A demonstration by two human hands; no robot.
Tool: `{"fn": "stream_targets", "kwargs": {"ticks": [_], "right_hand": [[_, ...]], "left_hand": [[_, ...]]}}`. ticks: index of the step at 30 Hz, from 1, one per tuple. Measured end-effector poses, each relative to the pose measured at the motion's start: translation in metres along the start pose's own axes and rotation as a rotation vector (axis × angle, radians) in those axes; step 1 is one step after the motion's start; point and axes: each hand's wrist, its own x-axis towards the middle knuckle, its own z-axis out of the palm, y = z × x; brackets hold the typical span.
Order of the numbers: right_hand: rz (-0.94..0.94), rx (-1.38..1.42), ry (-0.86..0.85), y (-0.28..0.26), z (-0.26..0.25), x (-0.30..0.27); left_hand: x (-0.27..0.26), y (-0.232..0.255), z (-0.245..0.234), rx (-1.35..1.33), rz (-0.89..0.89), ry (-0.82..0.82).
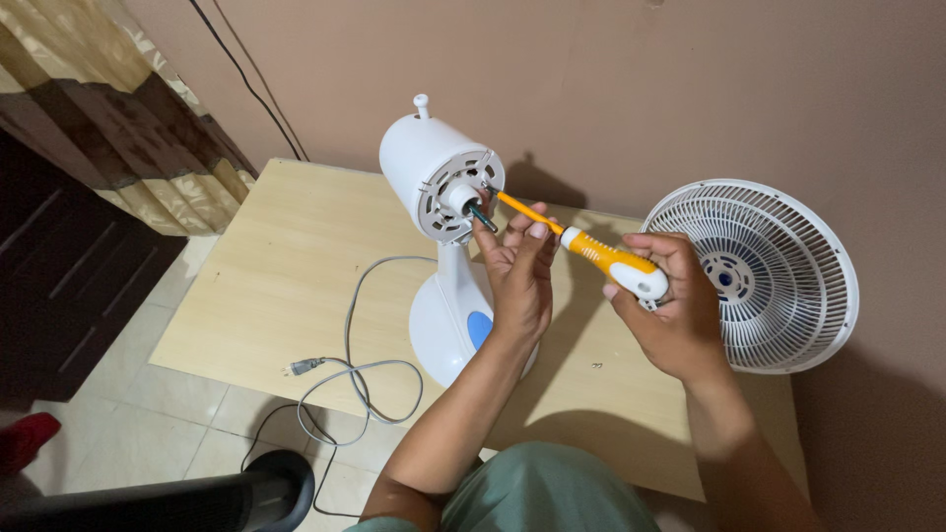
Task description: The person uses a screwdriver to loosen and tighten screws on the rear motor housing of a white pedestal fan. They repeatedly adjust the central screw while holding the fan head steady, with the front grill placed aside on the table.
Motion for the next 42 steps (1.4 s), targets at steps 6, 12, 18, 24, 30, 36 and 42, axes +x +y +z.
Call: {"fn": "stream_targets", "kwargs": {"ticks": [6,12,18,24,30,36,42], "right_hand": [[-0.145,-0.238,0.001,-0.006,0.0,0.004],[-0.094,-0.087,-0.079,-0.005,0.0,0.006],[-0.158,-0.092,-0.091,-0.003,-0.003,0.006],[0.039,0.127,-0.113,0.0,0.002,0.001],[0.164,0.045,-0.074,0.001,0.011,0.002],[0.0,0.073,0.009,0.002,0.014,0.001],[-0.196,-0.204,0.017,-0.02,0.005,0.006]], "left_hand": [[0.001,-0.003,0.002,-0.027,0.006,0.007],[0.004,-0.002,-0.001,-0.035,0.005,0.024],[0.005,0.003,0.0,-0.021,-0.018,0.054],[0.007,0.003,-0.001,-0.01,-0.01,0.06],[0.009,0.002,-0.002,0.018,0.014,0.069],[0.008,0.005,0.001,0.013,-0.011,0.093],[0.006,0.004,0.005,0.011,-0.016,0.063]]}}
